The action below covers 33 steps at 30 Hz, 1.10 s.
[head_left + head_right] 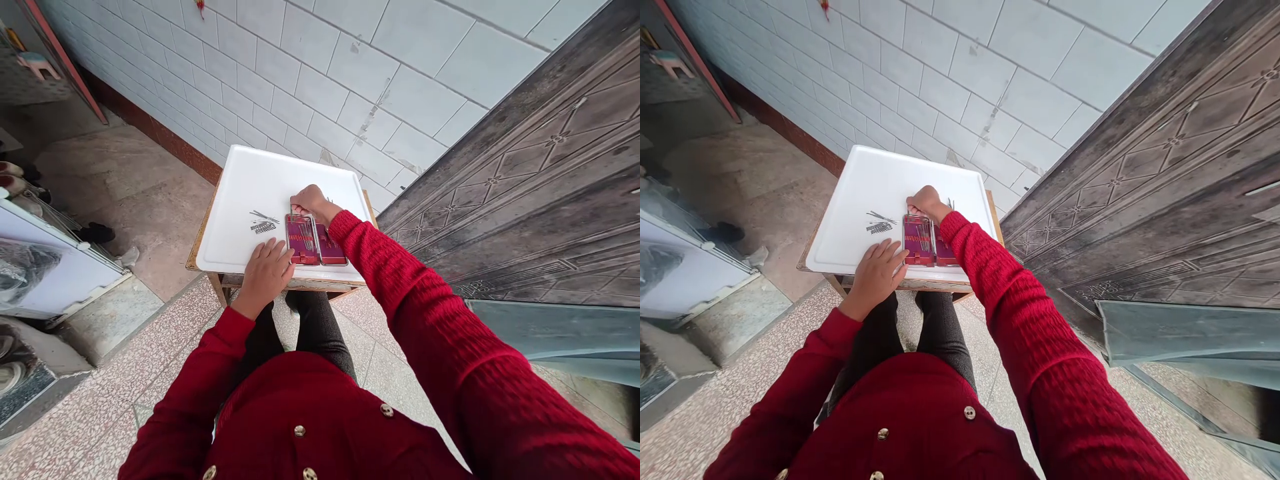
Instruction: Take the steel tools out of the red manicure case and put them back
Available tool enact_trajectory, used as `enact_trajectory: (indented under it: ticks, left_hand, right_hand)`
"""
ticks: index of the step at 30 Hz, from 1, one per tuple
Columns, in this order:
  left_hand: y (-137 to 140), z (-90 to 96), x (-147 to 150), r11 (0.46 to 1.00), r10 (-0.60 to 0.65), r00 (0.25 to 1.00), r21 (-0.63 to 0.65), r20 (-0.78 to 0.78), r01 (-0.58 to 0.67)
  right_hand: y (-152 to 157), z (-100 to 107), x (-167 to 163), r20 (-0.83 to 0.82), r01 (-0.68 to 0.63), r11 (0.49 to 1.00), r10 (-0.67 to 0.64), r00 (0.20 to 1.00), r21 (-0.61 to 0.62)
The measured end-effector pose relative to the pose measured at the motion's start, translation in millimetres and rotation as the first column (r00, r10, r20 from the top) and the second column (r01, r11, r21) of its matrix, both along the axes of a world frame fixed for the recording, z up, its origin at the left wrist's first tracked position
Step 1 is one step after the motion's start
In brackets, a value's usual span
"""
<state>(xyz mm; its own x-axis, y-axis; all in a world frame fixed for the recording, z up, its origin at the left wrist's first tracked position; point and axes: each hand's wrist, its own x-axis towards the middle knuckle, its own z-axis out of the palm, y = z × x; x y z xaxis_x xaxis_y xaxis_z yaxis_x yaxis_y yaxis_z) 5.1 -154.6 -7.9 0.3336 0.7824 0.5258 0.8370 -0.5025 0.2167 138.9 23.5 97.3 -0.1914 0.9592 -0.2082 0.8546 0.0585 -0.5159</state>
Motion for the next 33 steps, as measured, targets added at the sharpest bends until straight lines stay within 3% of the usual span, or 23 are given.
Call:
enact_trajectory:
  ticks: [2,4,7,11,17,21,24,33]
  left_hand:
    - [0,0.1,0,1.0,0.008,1.0,0.016,-0.016,-0.008]
    - [0,-0.1,0,1.0,0.012,0.999,0.026,-0.032,-0.011]
    - [0,-0.1,0,1.0,0.016,0.999,0.027,-0.044,-0.015]
    - [0,0.5,0,0.999,0.023,0.998,0.027,-0.051,-0.021]
    - [0,-0.4,1,1.0,0.014,1.0,0.003,-0.023,-0.014]
    - [0,-1.0,1,1.0,0.016,1.0,0.008,-0.017,-0.016]
    - [0,0.1,1,1.0,0.009,1.0,0.004,-0.026,-0.009]
    - [0,1.1,1,1.0,-0.002,1.0,-0.022,-0.004,0.002]
  right_hand:
    - [6,3,-6,-0.137,0.06,0.998,-0.061,0.989,-0.015]
    - [10,3,-15,-0.205,0.033,0.997,-0.048,0.978,-0.076]
    - [13,-3,-33,-0.214,-0.073,0.985,0.039,0.976,-0.155]
    - [10,-11,-49,-0.185,-0.133,0.979,0.103,0.977,-0.157]
    - [-8,-2,-12,-0.059,-0.175,0.983,0.171,0.984,-0.063]
    - [-30,3,22,0.187,-0.164,0.975,0.191,0.964,-0.147]
    - [-41,2,29,0.29,-0.149,0.978,0.186,0.939,-0.144]
    - [-42,0,18,0.206,-0.043,0.971,0.093,0.974,-0.237]
